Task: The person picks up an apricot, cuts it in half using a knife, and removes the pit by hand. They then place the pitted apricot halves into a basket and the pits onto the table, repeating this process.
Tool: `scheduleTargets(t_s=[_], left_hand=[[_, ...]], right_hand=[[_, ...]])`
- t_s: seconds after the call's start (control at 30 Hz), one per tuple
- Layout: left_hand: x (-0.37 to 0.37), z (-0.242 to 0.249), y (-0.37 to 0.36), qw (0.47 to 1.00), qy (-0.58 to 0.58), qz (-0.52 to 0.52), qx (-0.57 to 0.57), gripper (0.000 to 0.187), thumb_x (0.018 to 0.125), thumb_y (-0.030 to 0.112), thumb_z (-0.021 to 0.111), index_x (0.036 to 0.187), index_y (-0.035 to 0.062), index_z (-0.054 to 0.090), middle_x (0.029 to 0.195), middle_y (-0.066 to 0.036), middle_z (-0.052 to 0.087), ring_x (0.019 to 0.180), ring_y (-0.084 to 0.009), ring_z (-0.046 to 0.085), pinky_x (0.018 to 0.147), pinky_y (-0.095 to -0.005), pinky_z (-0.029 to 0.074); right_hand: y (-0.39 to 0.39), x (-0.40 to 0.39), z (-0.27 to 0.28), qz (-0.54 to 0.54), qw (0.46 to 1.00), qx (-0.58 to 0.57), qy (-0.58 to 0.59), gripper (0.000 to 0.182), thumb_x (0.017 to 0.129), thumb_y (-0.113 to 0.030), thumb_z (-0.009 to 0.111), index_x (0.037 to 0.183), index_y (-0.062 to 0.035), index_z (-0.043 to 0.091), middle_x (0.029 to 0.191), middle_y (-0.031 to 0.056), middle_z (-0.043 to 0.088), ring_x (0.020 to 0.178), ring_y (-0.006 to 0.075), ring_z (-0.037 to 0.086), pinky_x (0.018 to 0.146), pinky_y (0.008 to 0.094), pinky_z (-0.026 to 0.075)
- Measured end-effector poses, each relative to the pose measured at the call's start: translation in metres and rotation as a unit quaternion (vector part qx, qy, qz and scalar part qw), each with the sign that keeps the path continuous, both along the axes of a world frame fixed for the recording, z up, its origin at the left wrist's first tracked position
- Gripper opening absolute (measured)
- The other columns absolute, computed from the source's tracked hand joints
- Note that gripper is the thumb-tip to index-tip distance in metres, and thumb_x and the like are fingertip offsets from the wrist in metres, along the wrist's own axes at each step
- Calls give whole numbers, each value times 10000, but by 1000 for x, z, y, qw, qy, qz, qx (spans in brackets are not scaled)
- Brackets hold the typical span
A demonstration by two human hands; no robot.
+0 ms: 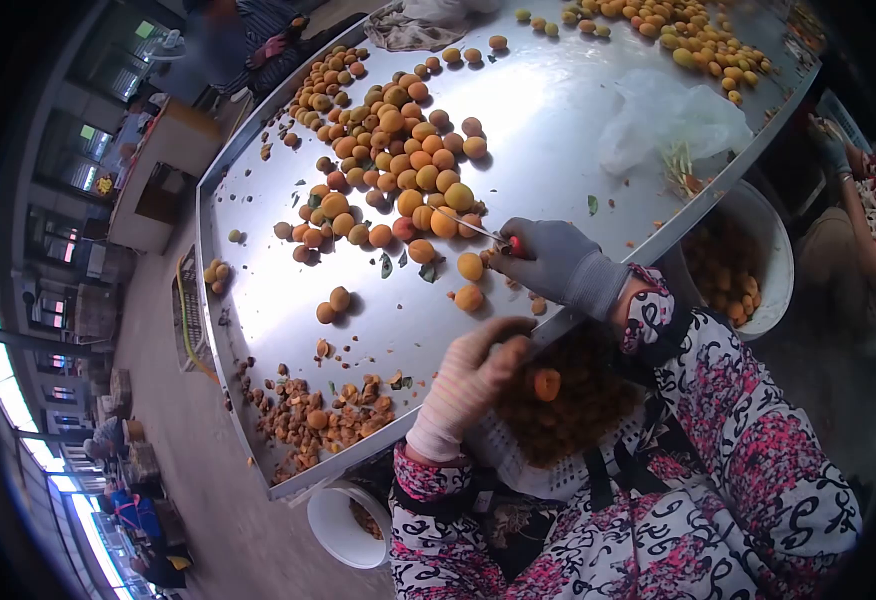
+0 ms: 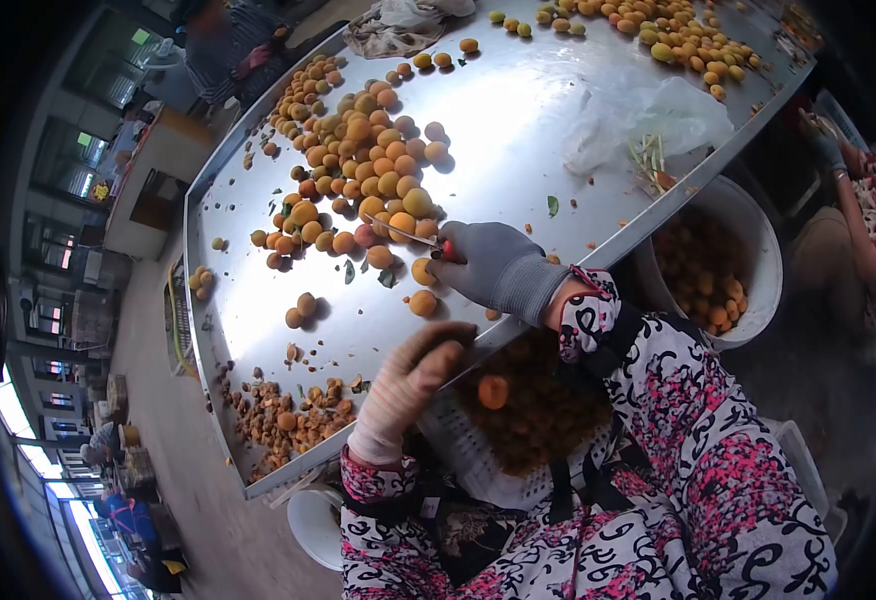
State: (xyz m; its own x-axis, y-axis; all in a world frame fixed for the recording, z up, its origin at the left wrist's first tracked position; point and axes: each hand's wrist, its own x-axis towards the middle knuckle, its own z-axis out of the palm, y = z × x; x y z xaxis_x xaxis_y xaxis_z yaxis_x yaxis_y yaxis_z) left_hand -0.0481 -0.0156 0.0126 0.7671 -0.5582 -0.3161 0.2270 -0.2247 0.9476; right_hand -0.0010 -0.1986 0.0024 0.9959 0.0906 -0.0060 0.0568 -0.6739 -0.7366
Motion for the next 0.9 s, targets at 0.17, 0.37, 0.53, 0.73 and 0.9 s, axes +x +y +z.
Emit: scheduleTargets(t_s=[0.17, 0.37, 0.53, 0.73, 0.9], left_hand=[[31, -33, 12, 888, -292, 105, 339, 391, 786, 276, 615, 1121, 83, 556, 1037, -120, 587, 987, -228, 536, 851, -341, 420], [49, -40, -10, 765, -350, 33, 540, 382, 736, 325, 619, 1048, 113, 555, 980, -123, 573, 917, -304, 533, 806, -405, 401], [43, -35, 0, 940, -237, 119, 215, 340, 804, 202, 594, 1106, 68, 513, 995, -79, 565, 920, -210, 542, 812, -339, 423], [23, -3, 7, 966, -26, 188, -176, 419, 834, 110, 576, 1215, 19, 428, 1068, -69, 530, 970, -160, 522, 884, -285, 410], [22, 5, 10, 972, -15, 181, -149, 449, 841, 148, 574, 1238, 24, 404, 1066, -77, 528, 970, -169, 528, 883, -297, 413]], right_hand=[[4, -3, 13, 11, 997, 60, 56, 332, 800, -349, 585, 900, -32, 579, 788, 159, 624, 778, 322, 609, 713, 386, 471], [10, -4, -3, 3, 995, 82, -51, 325, 838, -333, 576, 937, -26, 535, 667, 142, 590, 642, 268, 613, 587, 330, 463], [0, -8, 10, -1, 982, 175, -72, 284, 873, -299, 533, 936, -22, 523, 674, 157, 576, 633, 292, 596, 568, 353, 444], [6, -21, 5, 72, 976, 201, -36, 289, 898, -302, 488, 974, -25, 520, 730, 181, 586, 723, 340, 601, 617, 359, 449], [12, -25, -2, 110, 967, 225, -41, 298, 897, -320, 480, 976, -36, 524, 737, 171, 590, 738, 351, 597, 626, 374, 451]])
